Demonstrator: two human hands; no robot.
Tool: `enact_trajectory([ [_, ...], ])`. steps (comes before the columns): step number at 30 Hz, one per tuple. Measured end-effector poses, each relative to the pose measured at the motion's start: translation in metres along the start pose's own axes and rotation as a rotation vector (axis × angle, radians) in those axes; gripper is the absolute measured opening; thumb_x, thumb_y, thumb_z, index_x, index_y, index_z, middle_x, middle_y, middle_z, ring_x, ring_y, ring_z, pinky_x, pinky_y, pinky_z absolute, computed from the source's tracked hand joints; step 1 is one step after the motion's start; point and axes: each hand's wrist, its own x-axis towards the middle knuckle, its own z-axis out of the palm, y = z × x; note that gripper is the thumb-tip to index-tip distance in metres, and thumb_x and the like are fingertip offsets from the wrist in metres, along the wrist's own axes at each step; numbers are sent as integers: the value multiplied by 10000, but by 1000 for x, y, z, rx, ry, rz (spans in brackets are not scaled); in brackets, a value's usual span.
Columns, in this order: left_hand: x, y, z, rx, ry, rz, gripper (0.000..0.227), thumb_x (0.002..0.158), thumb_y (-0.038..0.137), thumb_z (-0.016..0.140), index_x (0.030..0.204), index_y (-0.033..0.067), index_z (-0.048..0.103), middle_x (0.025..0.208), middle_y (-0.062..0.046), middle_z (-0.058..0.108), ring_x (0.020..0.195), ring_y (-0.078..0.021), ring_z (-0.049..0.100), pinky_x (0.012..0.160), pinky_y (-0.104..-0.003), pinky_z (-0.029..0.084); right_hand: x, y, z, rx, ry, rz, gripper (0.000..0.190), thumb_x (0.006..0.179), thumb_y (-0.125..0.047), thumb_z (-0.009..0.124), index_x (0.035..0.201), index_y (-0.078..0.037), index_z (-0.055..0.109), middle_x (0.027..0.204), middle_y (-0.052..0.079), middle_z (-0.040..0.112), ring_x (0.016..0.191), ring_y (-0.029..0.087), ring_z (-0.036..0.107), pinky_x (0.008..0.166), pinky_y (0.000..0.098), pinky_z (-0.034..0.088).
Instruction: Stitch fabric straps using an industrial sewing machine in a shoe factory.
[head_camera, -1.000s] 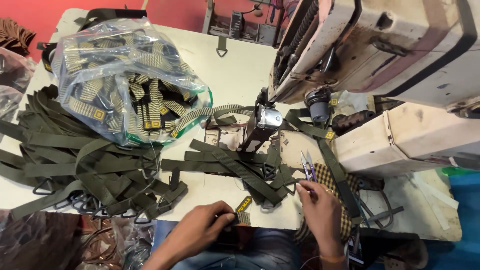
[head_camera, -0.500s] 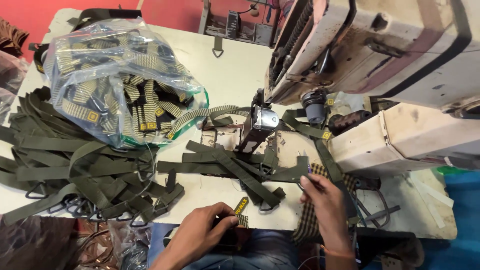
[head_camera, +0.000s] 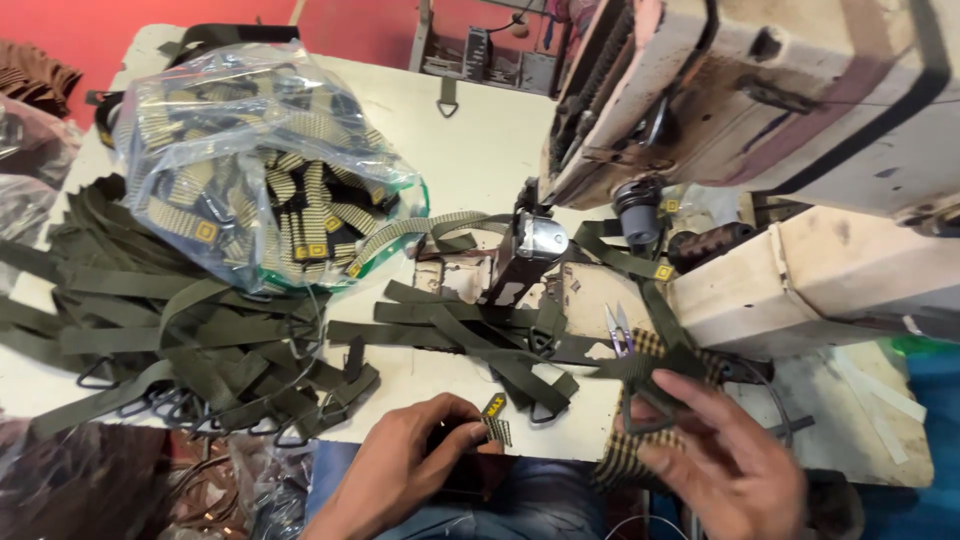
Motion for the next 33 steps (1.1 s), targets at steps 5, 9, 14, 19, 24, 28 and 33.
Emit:
enact_trajectory([
  [5,-3,4,-11,-76,112,-81,230,875,322,719,961,146,840,704,29,775,553,-86,553,528,-238,441,0,-35,1,-826,28,-345,433,603,12,850,1007,-131,786,815,31,755,604,68,652,595,186,560],
  [9,-3,12,-24,-34,128,-59,269,870,316,699,1045,167,839,760,24,807,551,-89,573,529,-240,460,11,-21,13,-835,-47,-502,369,615,-86,859,954,-222,804,1163,71,508,996,154,605,910,264,552],
  [14,3,21,-23,-49,161,-97,249,826,313,763,1013,180,858,746,24,804,558,-93,574,528,-240,453,21,18,62,-267,-107,284,352,794,-87,793,1134,3,812,768,136,874,512,188,800,478,256,640],
  [19,9,13,-16,-100,186,-40,216,812,309,773,921,140,850,764,42,827,590,-82,624,569,-219,508,16,42,68,-27,-198,395,425,899,-64,656,1302,66,691,803,214,832,591,232,781,562,315,673],
  [24,16,15,-11,-193,83,-128,244,846,284,763,1011,127,849,814,11,811,630,-74,629,564,-212,503,14,55,75,72,-179,385,396,901,-48,664,1266,102,673,774,224,789,582,263,785,563,328,658],
  [28,30,-12,0,-683,-108,-93,218,890,105,754,1061,-19,809,759,-60,716,532,-75,482,479,-198,331,12,67,78,222,-115,413,345,909,14,638,1223,155,658,902,235,745,601,295,751,551,351,639],
  [33,22,-4,-7,-613,-192,-28,160,918,81,732,1038,-6,794,774,-47,722,618,-82,569,557,-204,429,6,84,71,371,-151,470,378,918,30,621,1270,170,608,869,252,740,587,293,733,550,363,631],
])
